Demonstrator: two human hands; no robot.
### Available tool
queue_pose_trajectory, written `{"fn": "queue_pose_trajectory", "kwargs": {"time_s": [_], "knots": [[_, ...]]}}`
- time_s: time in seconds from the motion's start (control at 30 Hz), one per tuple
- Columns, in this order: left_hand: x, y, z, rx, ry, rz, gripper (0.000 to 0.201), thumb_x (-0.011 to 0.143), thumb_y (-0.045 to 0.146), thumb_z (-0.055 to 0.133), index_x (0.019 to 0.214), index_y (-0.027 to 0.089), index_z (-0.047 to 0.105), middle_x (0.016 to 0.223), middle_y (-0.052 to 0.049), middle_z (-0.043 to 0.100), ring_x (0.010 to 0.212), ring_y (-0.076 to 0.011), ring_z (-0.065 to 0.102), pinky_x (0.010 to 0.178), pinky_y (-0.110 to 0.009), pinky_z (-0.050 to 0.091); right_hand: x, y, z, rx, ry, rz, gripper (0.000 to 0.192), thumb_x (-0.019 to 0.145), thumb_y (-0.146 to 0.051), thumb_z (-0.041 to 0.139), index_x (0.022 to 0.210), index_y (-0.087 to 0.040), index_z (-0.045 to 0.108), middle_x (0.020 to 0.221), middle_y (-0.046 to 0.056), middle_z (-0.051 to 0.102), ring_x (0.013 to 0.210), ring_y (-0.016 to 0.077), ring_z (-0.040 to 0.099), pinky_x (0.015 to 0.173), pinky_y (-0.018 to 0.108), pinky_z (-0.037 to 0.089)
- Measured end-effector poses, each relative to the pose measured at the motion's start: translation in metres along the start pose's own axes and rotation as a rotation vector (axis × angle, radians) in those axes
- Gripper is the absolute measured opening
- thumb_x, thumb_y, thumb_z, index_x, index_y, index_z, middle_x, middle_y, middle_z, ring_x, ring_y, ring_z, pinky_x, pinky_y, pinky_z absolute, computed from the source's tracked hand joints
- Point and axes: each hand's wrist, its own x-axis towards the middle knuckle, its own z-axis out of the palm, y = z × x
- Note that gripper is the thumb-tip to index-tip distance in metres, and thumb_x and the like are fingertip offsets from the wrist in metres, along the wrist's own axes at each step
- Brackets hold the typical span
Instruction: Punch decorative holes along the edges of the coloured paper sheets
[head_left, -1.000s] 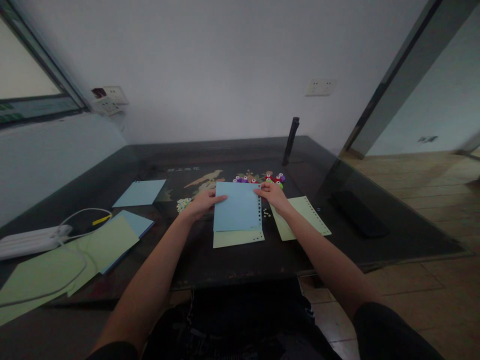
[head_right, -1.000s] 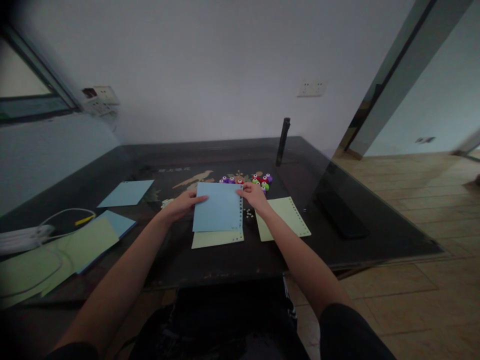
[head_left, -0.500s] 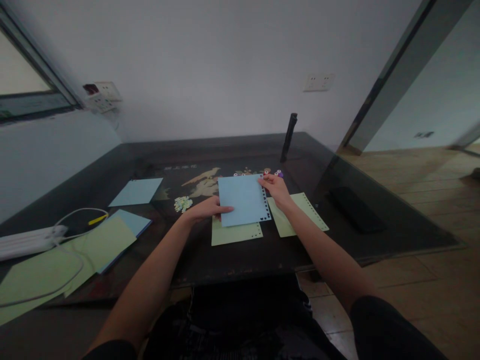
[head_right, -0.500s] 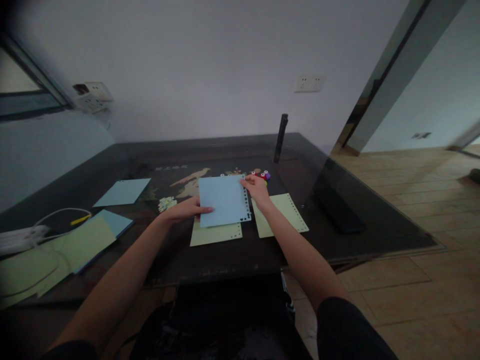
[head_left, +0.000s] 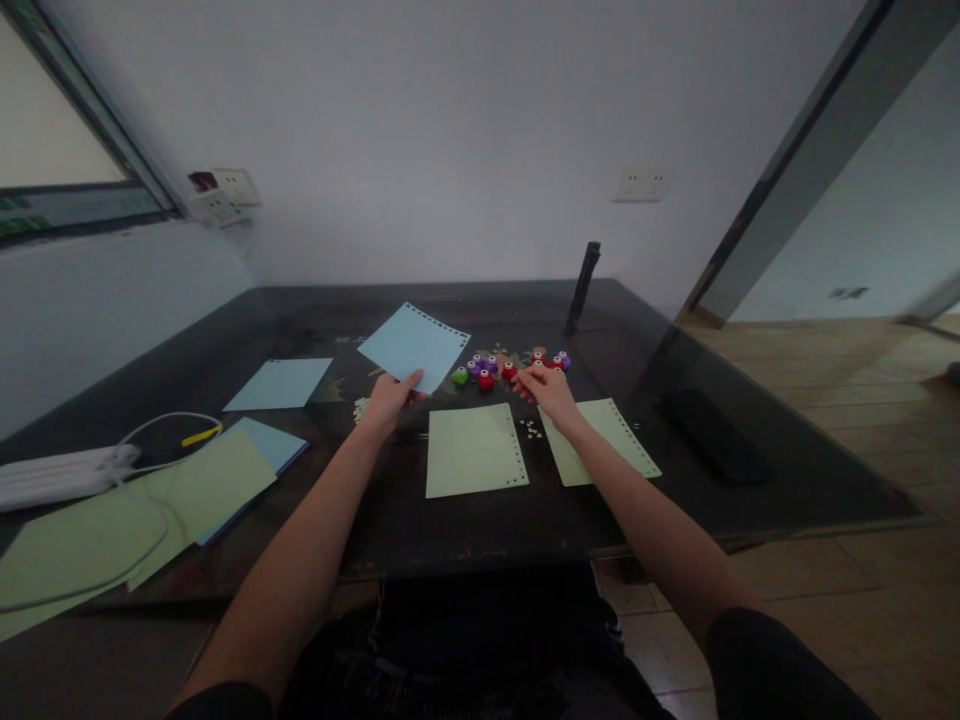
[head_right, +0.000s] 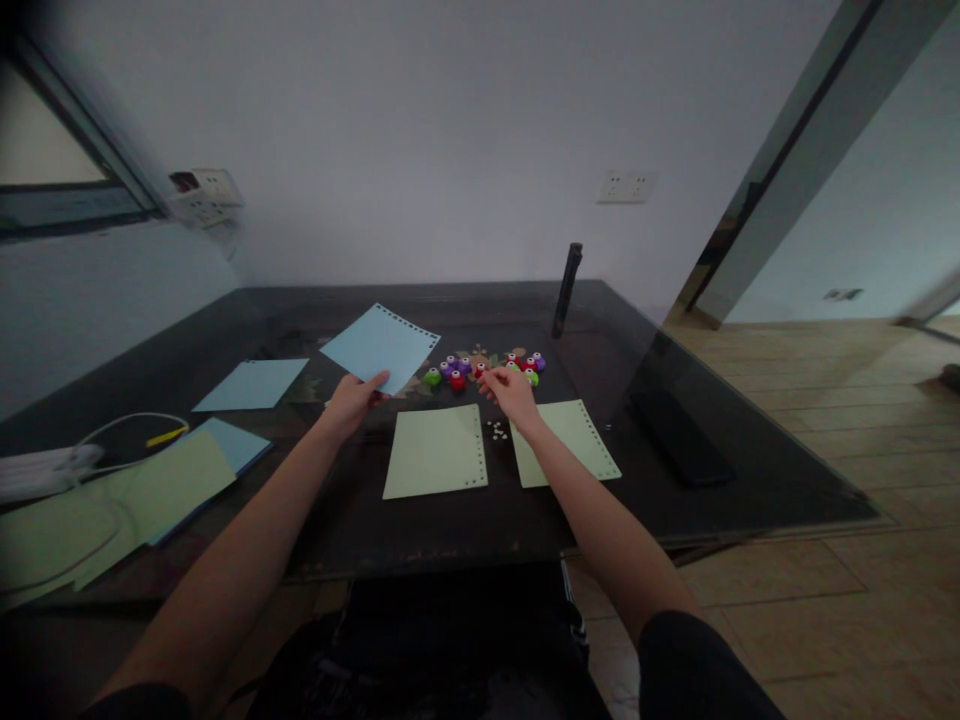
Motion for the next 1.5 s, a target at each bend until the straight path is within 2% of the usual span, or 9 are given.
{"fn": "queue_pose_trajectory", "kwargs": {"time_s": [0.1,0.27,0.43,0.53,0.67,0.77,0.9,1.1,1.5], "knots": [[-0.001,-0.001,0.001,-0.100,0.011,-0.013,0.012,0.074,0.015,0.067,0.080,0.009,0.060,0.063,-0.003,0.065,0.042,-0.0083,0.056,0.036,-0.016,0.034,0.002,0.003,0.006,-0.063,-0.054,0.001,0.024,0.080,-0.035,0.054,0.072,-0.015,0.063,0.064,0.003,0.065,0.052,0.0097,0.053,0.048,0.020,0.040],[-0.003,-0.001,0.004,-0.189,-0.037,-0.036,0.014,0.073,0.012,0.068,0.083,0.008,0.060,0.066,-0.004,0.066,0.044,-0.0084,0.058,0.037,-0.015,0.036,0.008,0.003,0.024,-0.235,-0.156,-0.111,0.016,0.079,-0.026,0.056,0.073,-0.015,0.065,0.065,0.003,0.066,0.057,0.0124,0.057,0.057,0.024,0.044],[-0.003,-0.001,0.006,-0.206,-0.059,-0.055,0.018,0.072,0.014,0.070,0.086,0.008,0.061,0.067,-0.005,0.067,0.045,-0.0092,0.059,0.037,-0.015,0.037,0.027,-0.006,0.051,-0.431,-0.157,-0.180,0.007,0.076,-0.017,0.061,0.079,-0.014,0.067,0.078,0.006,0.069,0.071,0.0155,0.063,0.070,0.027,0.047],[-0.004,0.001,0.007,-0.203,-0.054,-0.043,0.016,0.073,0.014,0.069,0.085,0.008,0.061,0.067,-0.005,0.067,0.045,-0.0090,0.059,0.037,-0.015,0.036,0.036,-0.015,0.067,-0.628,-0.144,-0.194,0.015,0.078,-0.016,0.061,0.092,-0.015,0.067,0.085,0.007,0.070,0.082,0.0178,0.064,0.076,0.028,0.046],[-0.006,0.005,0.008,-0.197,-0.051,-0.039,0.013,0.073,0.014,0.068,0.083,0.009,0.061,0.065,-0.004,0.066,0.044,-0.0081,0.057,0.037,-0.015,0.036,0.038,-0.028,0.087,-0.933,-0.135,-0.145,0.028,0.085,-0.026,0.056,0.111,-0.017,0.061,0.099,0.011,0.069,0.096,0.0234,0.063,0.080,0.033,0.046],[-0.007,0.006,0.008,-0.187,-0.057,-0.047,0.012,0.073,0.014,0.069,0.081,0.009,0.061,0.063,-0.003,0.066,0.043,-0.0079,0.056,0.038,-0.016,0.037,0.038,-0.033,0.099,-1.090,-0.151,-0.125,0.030,0.088,-0.029,0.052,0.115,-0.016,0.058,0.107,0.015,0.066,0.101,0.0262,0.062,0.082,0.035,0.046],[-0.007,0.005,0.009,-0.164,-0.059,-0.041,0.013,0.073,0.014,0.069,0.083,0.009,0.062,0.067,-0.004,0.067,0.045,-0.0088,0.058,0.039,-0.017,0.039,0.038,-0.035,0.107,-1.122,-0.156,-0.113,0.028,0.087,-0.029,0.054,0.111,-0.015,0.059,0.107,0.017,0.066,0.100,0.0280,0.063,0.082,0.037,0.046],[-0.006,0.000,0.009,-0.142,-0.083,-0.023,0.013,0.074,0.014,0.068,0.084,0.008,0.062,0.066,-0.004,0.067,0.046,-0.0100,0.059,0.039,-0.017,0.038,0.032,-0.034,0.102,-1.116,-0.167,-0.135,0.031,0.084,-0.035,0.059,0.111,-0.020,0.058,0.103,0.012,0.068,0.096,0.0273,0.065,0.079,0.035,0.048],[-0.005,-0.001,0.008,-0.129,-0.084,-0.019,0.018,0.070,0.017,0.072,0.083,0.009,0.062,0.068,-0.005,0.068,0.045,-0.0088,0.058,0.039,-0.017,0.039,0.028,-0.031,0.103,-1.103,-0.184,-0.112,0.033,0.084,-0.037,0.059,0.112,-0.019,0.057,0.103,0.013,0.068,0.097,0.0285,0.064,0.077,0.035,0.048]]}}
